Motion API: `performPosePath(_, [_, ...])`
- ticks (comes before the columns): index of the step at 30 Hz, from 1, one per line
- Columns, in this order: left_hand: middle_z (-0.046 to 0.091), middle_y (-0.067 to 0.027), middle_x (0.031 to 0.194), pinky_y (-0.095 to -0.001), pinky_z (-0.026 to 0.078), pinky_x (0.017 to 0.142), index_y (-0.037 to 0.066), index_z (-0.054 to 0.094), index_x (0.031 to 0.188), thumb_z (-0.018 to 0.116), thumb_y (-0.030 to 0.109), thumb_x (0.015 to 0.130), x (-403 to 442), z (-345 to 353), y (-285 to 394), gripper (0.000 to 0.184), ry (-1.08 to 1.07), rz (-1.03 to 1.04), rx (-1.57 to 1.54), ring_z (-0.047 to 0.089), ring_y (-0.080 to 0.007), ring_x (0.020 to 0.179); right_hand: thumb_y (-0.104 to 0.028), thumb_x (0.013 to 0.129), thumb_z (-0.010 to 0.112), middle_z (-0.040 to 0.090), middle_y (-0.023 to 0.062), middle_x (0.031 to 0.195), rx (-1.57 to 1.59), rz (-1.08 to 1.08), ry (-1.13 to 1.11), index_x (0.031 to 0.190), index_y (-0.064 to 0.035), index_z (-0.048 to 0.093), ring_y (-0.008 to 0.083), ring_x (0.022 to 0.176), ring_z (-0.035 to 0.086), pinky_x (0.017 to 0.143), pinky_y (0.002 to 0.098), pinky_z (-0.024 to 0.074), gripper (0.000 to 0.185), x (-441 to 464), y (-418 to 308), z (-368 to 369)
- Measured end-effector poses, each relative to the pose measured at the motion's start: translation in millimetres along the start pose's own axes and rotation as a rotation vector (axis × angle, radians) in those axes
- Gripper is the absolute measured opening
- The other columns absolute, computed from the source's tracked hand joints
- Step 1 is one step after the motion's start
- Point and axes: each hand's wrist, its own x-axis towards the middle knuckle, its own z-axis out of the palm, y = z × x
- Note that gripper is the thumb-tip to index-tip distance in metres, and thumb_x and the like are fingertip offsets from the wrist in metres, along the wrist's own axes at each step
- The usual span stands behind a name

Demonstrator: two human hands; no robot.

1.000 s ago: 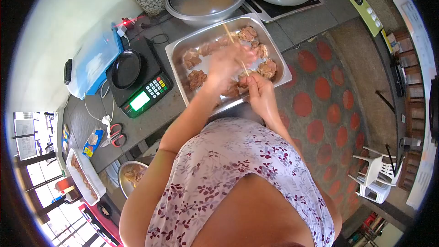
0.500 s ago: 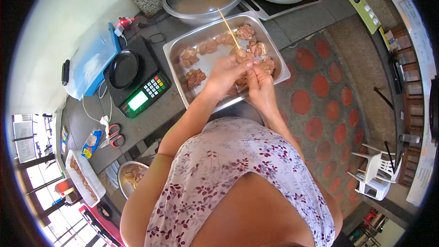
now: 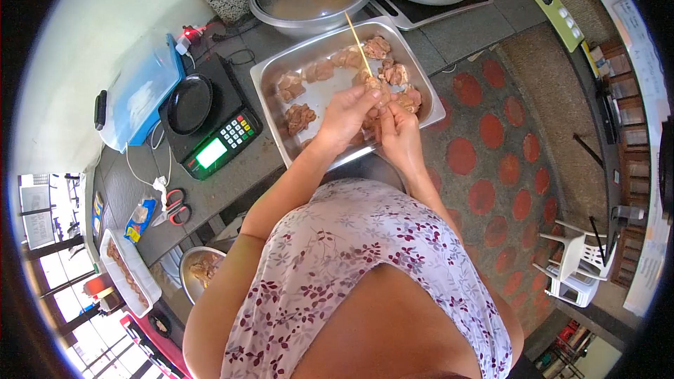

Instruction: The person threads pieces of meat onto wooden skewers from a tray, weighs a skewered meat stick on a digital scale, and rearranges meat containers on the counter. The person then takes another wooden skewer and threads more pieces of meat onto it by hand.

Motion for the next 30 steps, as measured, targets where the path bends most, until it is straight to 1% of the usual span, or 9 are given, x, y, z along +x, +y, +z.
performPosePath(5, [0.063, -0.0034, 0.088, -0.0239, 0.045, 0.07, -0.001, 0.062, 0.105, 0.056, 0.023, 0.091, 13.1, -2.6, 1.0, 0.029, -0.017, 0.085, 0.25, 0.057, -0.0093, 0.082, -0.01, 0.091, 0.043, 0.061, 0.0192, 0.07, -0.135, -0.119, 0.076, 0.086, 0.0033, 0.059, 0.0313, 0.063, 0.06, 0.058, 0.0381, 0.0452, 0.021, 5.7, 9.5, -1.6])
performPosePath(7, [0.064, -0.0035, 0.091, -0.0251, 0.046, 0.071, 0.0, 0.061, 0.107, 0.057, 0.025, 0.091, 20.6, -6.8, 9.5, 0.031, -0.073, 0.077, 0.39, 0.058, -0.0107, 0.085, -0.014, 0.095, 0.045, 0.057, 0.0022, 0.069, -0.136, -0.251, 0.129, 0.085, 0.0015, 0.059, 0.0081, 0.065, 0.048, 0.057, 0.0266, 0.0399, 0.023, 9.4, 21.1, -5.2])
performPosePath(12, [0.067, -0.0058, 0.096, -0.0289, 0.048, 0.075, 0.005, 0.065, 0.106, 0.059, 0.031, 0.089, 58.5, -53.8, 32.0, 0.032, 0.059, 0.225, 0.532, 0.06, -0.0131, 0.084, -0.015, 0.095, 0.046, 0.049, -0.0028, 0.065, -0.165, -0.215, 0.275, 0.086, -0.0009, 0.062, 0.0057, 0.06, 0.04, 0.054, 0.0232, 0.0332, 0.023, 0.0, 12.7, -46.6])
performPosePath(14, [0.068, -0.0115, 0.093, -0.0314, 0.049, 0.074, 0.006, 0.068, 0.097, 0.063, 0.034, 0.083, 71.0, -78.5, 33.5, 0.032, 0.182, 0.275, 0.882, 0.063, -0.0174, 0.082, -0.015, 0.096, 0.045, 0.038, -0.0078, 0.061, -0.204, -0.124, 0.305, 0.087, -0.0018, 0.063, 0.0025, 0.055, 0.031, 0.049, 0.0211, 0.0249, 0.024, -10.5, 18.3, -68.2])
performPosePath(15, [0.068, -0.0115, 0.093, -0.0314, 0.049, 0.074, 0.006, 0.068, 0.097, 0.063, 0.034, 0.083, 71.6, -76.6, 32.4, 0.032, 0.179, 0.275, 0.885, 0.063, -0.0174, 0.082, -0.015, 0.096, 0.045, 0.038, -0.0078, 0.061, -0.201, -0.123, 0.308, 0.087, -0.0018, 0.063, 0.0025, 0.055, 0.031, 0.049, 0.0211, 0.0249, 0.024, -16.8, 18.4, -74.8])
performPosePath(17, [0.068, -0.0153, 0.086, -0.0345, 0.05, 0.073, 0.006, 0.069, 0.087, 0.068, 0.031, 0.077, 69.8, -70.4, 24.6, 0.027, 0.192, 0.299, 1.176, 0.065, -0.0228, 0.078, -0.012, 0.091, 0.045, 0.061, 0.0107, 0.073, -0.254, 0.008, 0.3, 0.086, 0.0007, 0.062, 0.0149, 0.067, 0.054, 0.065, 0.0289, 0.0432, 0.021, -30.1, 17.3, -82.3])
performPosePath(18, [0.068, -0.0153, 0.086, -0.0345, 0.05, 0.073, 0.006, 0.069, 0.087, 0.068, 0.031, 0.077, 68.0, -64.1, 22.0, 0.027, 0.189, 0.298, 1.179, 0.065, -0.0228, 0.078, -0.015, 0.096, 0.045, 0.036, -0.0095, 0.06, -0.154, -0.028, 0.31, 0.086, -0.0032, 0.063, 0.0015, 0.054, 0.028, 0.048, 0.0214, 0.0212, 0.024, -34.3, 24.9, -79.0])
performPosePath(23, [0.067, -0.0158, 0.081, -0.0362, 0.05, 0.071, 0.005, 0.07, 0.086, 0.07, 0.021, 0.074, 65.2, -35.2, 4.8, 0.019, 0.172, 0.364, 1.553, 0.065, -0.0265, 0.078, -0.015, 0.096, 0.044, 0.038, -0.0099, 0.061, -0.114, -0.039, 0.299, 0.086, -0.003, 0.063, 0.0006, 0.055, 0.028, 0.048, 0.021, 0.0212, 0.024, -50.8, 39.2, -72.2])
performPosePath(30, [0.067, -0.0188, 0.087, -0.0412, 0.049, 0.078, 0.008, 0.07, 0.085, 0.067, 0.025, 0.076, 74.1, -49.2, 32.9, 0.019, -0.101, 0.166, 1.303, 0.064, -0.0339, 0.082, -0.017, 0.096, 0.045, 0.043, -0.0079, 0.064, -0.131, 0.051, 0.268, 0.087, -0.0009, 0.062, 0.0023, 0.057, 0.032, 0.05, 0.0212, 0.0257, 0.025, -57.4, 28.7, -70.3])
